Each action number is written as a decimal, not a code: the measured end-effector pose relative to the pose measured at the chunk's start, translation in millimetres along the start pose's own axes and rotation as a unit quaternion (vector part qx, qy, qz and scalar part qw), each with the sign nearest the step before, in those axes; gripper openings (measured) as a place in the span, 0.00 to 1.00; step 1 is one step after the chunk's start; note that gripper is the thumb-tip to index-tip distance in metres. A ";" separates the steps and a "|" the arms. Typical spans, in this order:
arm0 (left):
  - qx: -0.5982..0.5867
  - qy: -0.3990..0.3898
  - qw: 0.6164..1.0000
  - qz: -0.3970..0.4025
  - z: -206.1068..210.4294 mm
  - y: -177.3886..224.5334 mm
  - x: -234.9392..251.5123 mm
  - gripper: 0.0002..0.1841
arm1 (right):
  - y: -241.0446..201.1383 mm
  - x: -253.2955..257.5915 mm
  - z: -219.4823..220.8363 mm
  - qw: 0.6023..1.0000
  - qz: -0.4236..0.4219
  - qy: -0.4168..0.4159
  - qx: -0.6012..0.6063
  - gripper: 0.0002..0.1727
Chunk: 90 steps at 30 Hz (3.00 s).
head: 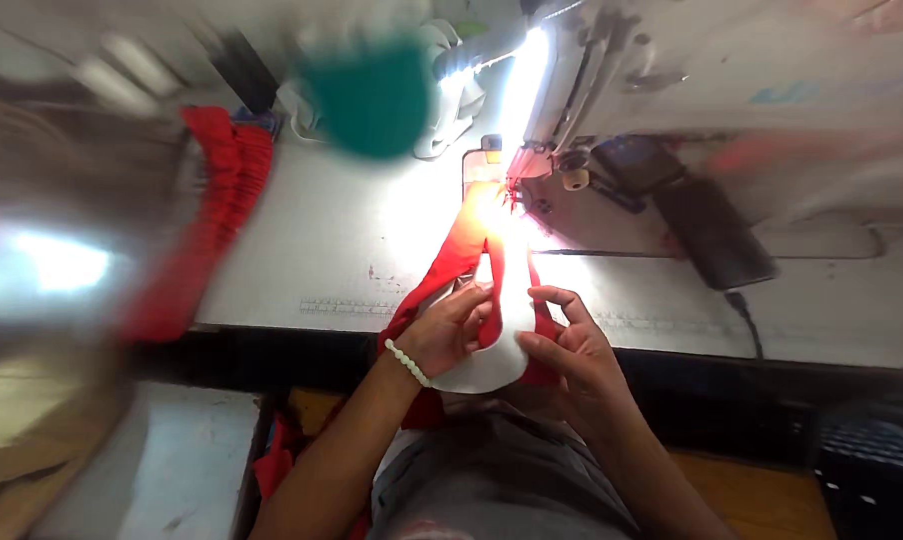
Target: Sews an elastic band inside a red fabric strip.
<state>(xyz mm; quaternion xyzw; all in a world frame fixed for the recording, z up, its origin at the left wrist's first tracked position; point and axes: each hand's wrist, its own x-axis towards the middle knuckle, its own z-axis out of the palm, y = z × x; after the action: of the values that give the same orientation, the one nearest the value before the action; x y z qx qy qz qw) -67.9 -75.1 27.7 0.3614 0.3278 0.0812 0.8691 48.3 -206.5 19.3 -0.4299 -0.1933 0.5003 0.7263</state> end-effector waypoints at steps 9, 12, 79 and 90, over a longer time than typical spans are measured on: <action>0.521 0.134 0.812 0.226 -15.6 -10.2 -45.9 0.16 | 24.7 -16.0 -5.5 0.985 -0.027 0.031 -0.169 0.27; 0.573 0.199 0.748 0.269 -11.9 -18.7 -57.6 0.15 | 36.1 -19.6 -2.6 0.973 -0.022 0.036 -0.225 0.28; 0.731 0.138 0.609 0.276 20.4 -50.4 -54.8 0.12 | 61.4 -50.9 -13.3 0.830 -0.311 -0.026 -0.461 0.15; 0.705 0.211 0.608 0.297 22.5 -48.5 -53.6 0.09 | 45.7 -35.2 -26.2 0.817 -0.305 -0.135 -0.471 0.12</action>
<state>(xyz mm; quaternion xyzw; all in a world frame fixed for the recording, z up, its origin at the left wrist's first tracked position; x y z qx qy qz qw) -99.8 -143.5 33.8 0.9129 0.3327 0.1525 0.1805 26.3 -243.3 -27.3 -0.5668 -0.6228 0.1545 0.5167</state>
